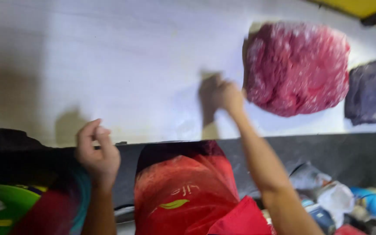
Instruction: Counting money, cleaning the work surface with a scraper, and then cutting and rolling red dough into a long cylinder.
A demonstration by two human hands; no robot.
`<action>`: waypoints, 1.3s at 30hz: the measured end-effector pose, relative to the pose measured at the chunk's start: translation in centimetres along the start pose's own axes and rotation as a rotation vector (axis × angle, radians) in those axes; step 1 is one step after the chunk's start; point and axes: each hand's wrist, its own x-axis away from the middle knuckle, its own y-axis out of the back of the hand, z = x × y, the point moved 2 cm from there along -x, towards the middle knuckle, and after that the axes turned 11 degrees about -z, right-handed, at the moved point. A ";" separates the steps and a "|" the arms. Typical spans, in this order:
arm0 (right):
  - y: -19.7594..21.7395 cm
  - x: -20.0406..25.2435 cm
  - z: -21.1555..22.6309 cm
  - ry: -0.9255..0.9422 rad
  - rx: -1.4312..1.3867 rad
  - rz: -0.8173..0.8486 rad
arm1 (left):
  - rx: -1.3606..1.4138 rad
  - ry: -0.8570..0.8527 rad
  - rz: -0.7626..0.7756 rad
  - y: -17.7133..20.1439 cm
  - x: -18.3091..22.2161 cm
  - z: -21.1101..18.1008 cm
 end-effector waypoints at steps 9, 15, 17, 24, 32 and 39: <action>7.9 10.7 7.3 0.138 -0.472 0.455 | 0.160 -0.207 0.226 -9.3 -3.8 -3.6; 10.6 -3.4 0.1 -0.093 -0.145 -0.429 | 0.267 -0.343 0.326 -16.0 -4.8 -6.6; 7.7 -7.4 0.3 -0.275 -0.049 -0.360 | 0.246 -0.424 0.365 -17.6 -4.4 -7.9; 0.3 13.6 -3.2 0.255 -0.355 -0.602 | 0.092 -0.504 0.384 -20.1 -1.0 -3.1; 3.2 16.2 -21.6 -0.053 -0.247 -0.683 | 0.079 -0.553 0.363 -21.2 3.4 -5.7; -5.0 15.7 -31.2 -0.098 -0.081 -0.541 | -0.162 -0.631 0.494 -27.3 16.3 -14.8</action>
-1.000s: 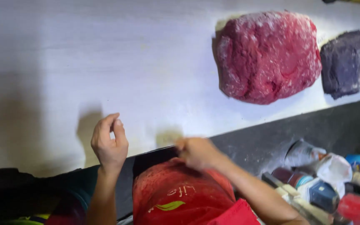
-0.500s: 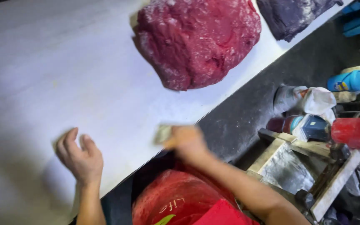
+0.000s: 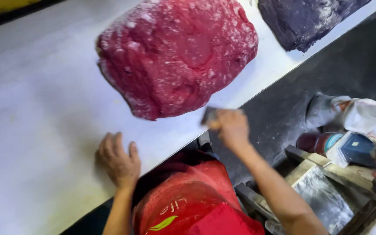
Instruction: Counting money, cleaning the work surface with a scraper, and then cutting and rolling red dough into a long cylinder.
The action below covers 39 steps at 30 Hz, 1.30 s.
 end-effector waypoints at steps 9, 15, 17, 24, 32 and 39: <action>4.0 -6.1 -20.6 -0.384 0.094 0.134 | -0.265 -0.091 -0.017 -1.5 -2.3 -1.9; 1.0 -5.9 -12.7 -0.127 0.078 0.203 | -0.291 -0.051 0.039 -1.6 -1.5 -1.2; 0.6 -4.6 -5.2 -0.166 -0.631 0.359 | -0.286 -0.067 0.017 -2.1 -1.7 -0.8; 3.9 -1.7 -3.2 0.458 -0.133 0.074 | -0.281 -0.021 -0.036 -1.1 -0.4 -0.5; 3.6 -6.3 -30.4 -0.601 -0.052 0.219 | -0.157 0.310 -0.287 -5.0 3.6 3.0; 6.9 -12.9 -27.0 0.165 -0.291 -0.130 | -0.132 0.182 -0.359 -7.9 -7.3 -21.1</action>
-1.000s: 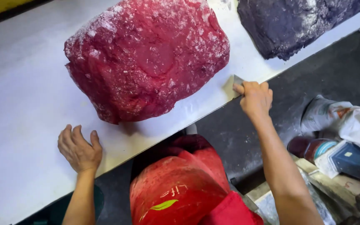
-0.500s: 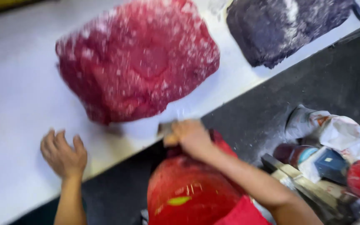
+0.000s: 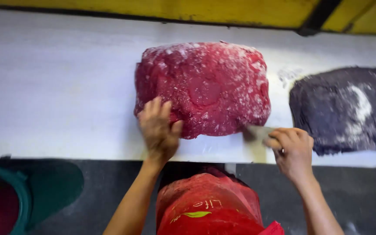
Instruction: Counting money, cleaning the work surface with a scraper, and then cutting and rolling red dough into a long cylinder.
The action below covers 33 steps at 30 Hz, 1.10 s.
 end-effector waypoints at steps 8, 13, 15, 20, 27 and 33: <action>-10.2 6.1 -12.1 0.251 -0.140 0.006 | -0.400 -0.005 0.380 -7.7 -1.2 -3.6; -9.4 4.5 -10.2 -0.127 -0.448 0.115 | -0.316 0.052 0.495 -7.9 -1.6 -2.9; -10.7 4.0 -9.3 -0.276 -0.439 0.132 | -0.238 0.101 0.596 -6.2 -0.7 -2.8; -15.2 3.8 -9.2 -0.883 -0.719 0.071 | -0.246 -0.426 0.521 -7.0 2.6 -0.2; -16.3 2.3 -6.2 -1.100 -0.573 -0.142 | -0.158 -0.436 0.356 -6.9 2.7 0.0; -14.7 0.7 -5.1 -1.030 -0.736 0.034 | -0.171 -0.543 0.507 -6.7 3.8 1.2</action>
